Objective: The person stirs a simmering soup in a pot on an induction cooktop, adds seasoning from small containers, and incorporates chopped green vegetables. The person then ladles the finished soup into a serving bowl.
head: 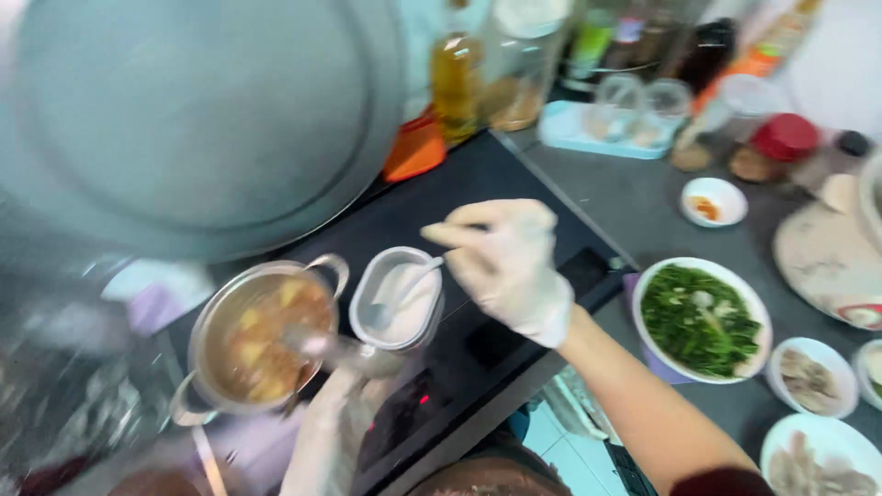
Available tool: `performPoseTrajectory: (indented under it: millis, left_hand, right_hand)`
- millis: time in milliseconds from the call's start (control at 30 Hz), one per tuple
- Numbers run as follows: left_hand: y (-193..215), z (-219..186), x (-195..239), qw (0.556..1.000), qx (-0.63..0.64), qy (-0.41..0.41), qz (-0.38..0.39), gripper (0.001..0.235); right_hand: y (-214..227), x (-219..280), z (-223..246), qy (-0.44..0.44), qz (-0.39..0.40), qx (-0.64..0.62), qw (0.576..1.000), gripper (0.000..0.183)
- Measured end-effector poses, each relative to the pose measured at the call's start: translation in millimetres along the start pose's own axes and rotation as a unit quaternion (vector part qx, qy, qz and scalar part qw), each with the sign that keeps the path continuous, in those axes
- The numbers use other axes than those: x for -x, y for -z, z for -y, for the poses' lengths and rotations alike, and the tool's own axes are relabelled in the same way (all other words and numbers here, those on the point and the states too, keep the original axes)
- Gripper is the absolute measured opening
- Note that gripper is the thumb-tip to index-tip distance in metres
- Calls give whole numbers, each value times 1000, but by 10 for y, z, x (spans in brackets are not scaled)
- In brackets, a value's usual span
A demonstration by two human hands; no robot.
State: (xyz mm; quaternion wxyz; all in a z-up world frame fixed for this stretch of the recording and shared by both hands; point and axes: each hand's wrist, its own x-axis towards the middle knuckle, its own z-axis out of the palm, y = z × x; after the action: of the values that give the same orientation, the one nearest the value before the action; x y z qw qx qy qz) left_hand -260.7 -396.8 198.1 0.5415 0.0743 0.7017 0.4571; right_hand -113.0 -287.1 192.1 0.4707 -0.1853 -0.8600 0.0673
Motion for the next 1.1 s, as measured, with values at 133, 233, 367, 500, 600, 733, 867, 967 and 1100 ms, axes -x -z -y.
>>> performPoseTrajectory:
  millis: [133,233,367,500,600,733,867,967,1100]
  left_hand:
    - [-829,-85,-142,994,76,13,84,51]
    - [-1467,-115,-447,986,113,24,119,49]
    - [-2521,-179,-1455,974,123,-74,173,69]
    - [-3341,-179,-2458,973,146,-79,163,69]
    - [-3623,-76,-2754,964,197,-86,160,32]
    - [-3677,58,-2722,956,185,-107,203,40]
    - [-3562,282,-2742,962,165,-118,184,30]
    - [-3403,410,-2644,964,101,-146,200,21]
    - [-3152,362,-2147,965,-11,-203,169,10]
  right_hand:
    - [812,754,-554,-147,-102,51,982,24]
    - [1317,1230,-795,-241,-167,71,954,23]
    - [1781,1714,-963,-367,-130,142,910,26]
    - [1972,2254,-1266,-421,-152,108,888,24]
    - [1972,2166,-1442,-531,-171,80,826,23]
    - [1915,1200,-1649,-772,-124,-56,620,33]
    - [1475,1141,-2443,-662,-150,-122,724,33]
    - [1014,1234,-3295,-651,-146,-135,733,42]
    - [407,1339,-3974,-647,-192,-149,722,40]
